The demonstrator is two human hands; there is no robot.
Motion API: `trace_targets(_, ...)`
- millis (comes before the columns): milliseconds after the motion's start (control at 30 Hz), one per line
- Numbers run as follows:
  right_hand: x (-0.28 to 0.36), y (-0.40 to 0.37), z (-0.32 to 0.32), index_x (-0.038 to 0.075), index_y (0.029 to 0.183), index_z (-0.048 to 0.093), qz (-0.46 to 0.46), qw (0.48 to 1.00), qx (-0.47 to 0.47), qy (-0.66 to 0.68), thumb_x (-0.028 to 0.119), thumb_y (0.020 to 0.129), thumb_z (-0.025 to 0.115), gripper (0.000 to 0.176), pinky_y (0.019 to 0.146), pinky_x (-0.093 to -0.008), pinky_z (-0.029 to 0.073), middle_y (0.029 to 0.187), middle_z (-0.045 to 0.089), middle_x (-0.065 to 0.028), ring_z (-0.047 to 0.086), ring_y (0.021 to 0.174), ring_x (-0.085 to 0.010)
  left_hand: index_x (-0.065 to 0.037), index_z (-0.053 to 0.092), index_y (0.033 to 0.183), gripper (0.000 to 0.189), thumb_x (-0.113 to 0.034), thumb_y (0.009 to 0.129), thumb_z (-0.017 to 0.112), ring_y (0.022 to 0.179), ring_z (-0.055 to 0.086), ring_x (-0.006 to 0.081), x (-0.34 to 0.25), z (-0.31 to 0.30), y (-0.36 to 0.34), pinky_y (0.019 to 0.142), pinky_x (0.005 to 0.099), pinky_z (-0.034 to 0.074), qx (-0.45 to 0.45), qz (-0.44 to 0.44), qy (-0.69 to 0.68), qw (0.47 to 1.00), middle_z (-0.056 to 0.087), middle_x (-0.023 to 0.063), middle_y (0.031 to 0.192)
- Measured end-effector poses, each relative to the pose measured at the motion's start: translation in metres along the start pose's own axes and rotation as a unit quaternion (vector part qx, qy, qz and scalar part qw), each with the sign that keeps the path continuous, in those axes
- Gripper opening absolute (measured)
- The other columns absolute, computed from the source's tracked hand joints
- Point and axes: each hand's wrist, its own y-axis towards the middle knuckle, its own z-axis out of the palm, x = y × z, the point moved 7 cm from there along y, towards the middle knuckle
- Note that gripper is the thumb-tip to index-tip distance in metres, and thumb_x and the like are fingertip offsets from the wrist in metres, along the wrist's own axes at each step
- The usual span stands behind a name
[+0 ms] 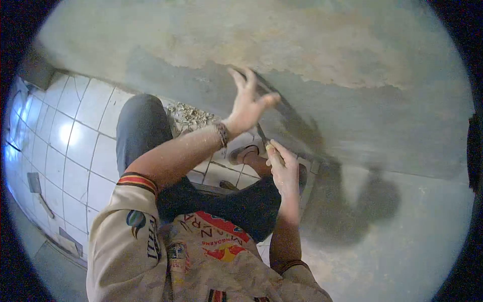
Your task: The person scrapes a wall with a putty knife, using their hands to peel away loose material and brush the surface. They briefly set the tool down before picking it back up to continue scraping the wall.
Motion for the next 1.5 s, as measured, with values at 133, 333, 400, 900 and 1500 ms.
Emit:
trace_targets(133,-0.022,-0.008,-0.030,-0.001,0.119,0.062,0.063,0.997,-0.023,0.042,0.026,0.091,0.066,0.040,0.060,-0.0226,0.041,0.084,0.064,-0.0048,0.053,0.069,-0.0080,0.004,0.016,0.149,0.085,-0.031,0.088,0.064,0.145,0.013,0.0397,-0.026,0.036,-0.031,0.115,0.0414,0.020,0.147,0.033,0.014,0.989,-0.003,0.0320,0.155)
trace_targets(333,0.025,-0.012,-0.113,-0.001,0.117,0.065,0.004,0.995,-0.074,0.064,0.016,0.087,0.069,0.035,0.070,-0.0269,0.049,0.096,0.069,-0.0072,0.059,0.074,-0.0119,0.001,0.013,0.150,0.081,-0.023,0.090,0.061,0.145,0.010,0.0386,-0.069,0.071,-0.062,0.116,0.0413,0.019,0.109,0.046,-0.038,0.992,0.002,0.0297,0.156)
trace_targets(400,0.065,-0.006,-0.132,-0.002,0.117,0.064,-0.041,0.997,-0.065,-0.026,0.016,0.089,0.067,0.034,0.075,-0.0277,0.050,0.100,0.069,-0.0105,0.063,0.081,-0.0147,0.006,0.004,0.149,0.085,-0.021,0.091,0.060,0.146,0.000,0.0386,-0.085,0.093,-0.063,0.117,0.0398,0.013,0.116,0.056,-0.085,0.988,-0.005,0.0328,0.154)
trace_targets(900,0.171,-0.001,-0.173,-0.002,0.107,0.070,-0.078,0.958,-0.205,-0.187,0.013,0.085,0.067,0.026,0.067,-0.0218,0.042,0.087,0.066,-0.0030,0.054,0.073,-0.0099,0.015,-0.021,0.139,0.107,-0.021,0.087,0.065,0.144,-0.013,0.0369,-0.143,0.133,-0.027,0.118,0.0402,0.003,0.158,0.056,-0.309,0.936,-0.014,0.0354,0.151)
trace_targets(1500,0.218,0.010,-0.185,0.003,0.104,0.071,-0.048,0.980,-0.139,-0.136,0.018,0.083,0.067,0.026,0.085,-0.0317,0.051,0.100,0.071,-0.0139,0.067,0.094,-0.0225,0.022,-0.021,0.134,0.113,-0.032,0.086,0.066,0.142,-0.010,0.0458,-0.175,0.100,-0.015,0.118,0.0431,0.004,0.178,0.162,-0.223,0.945,-0.016,0.0447,0.144)
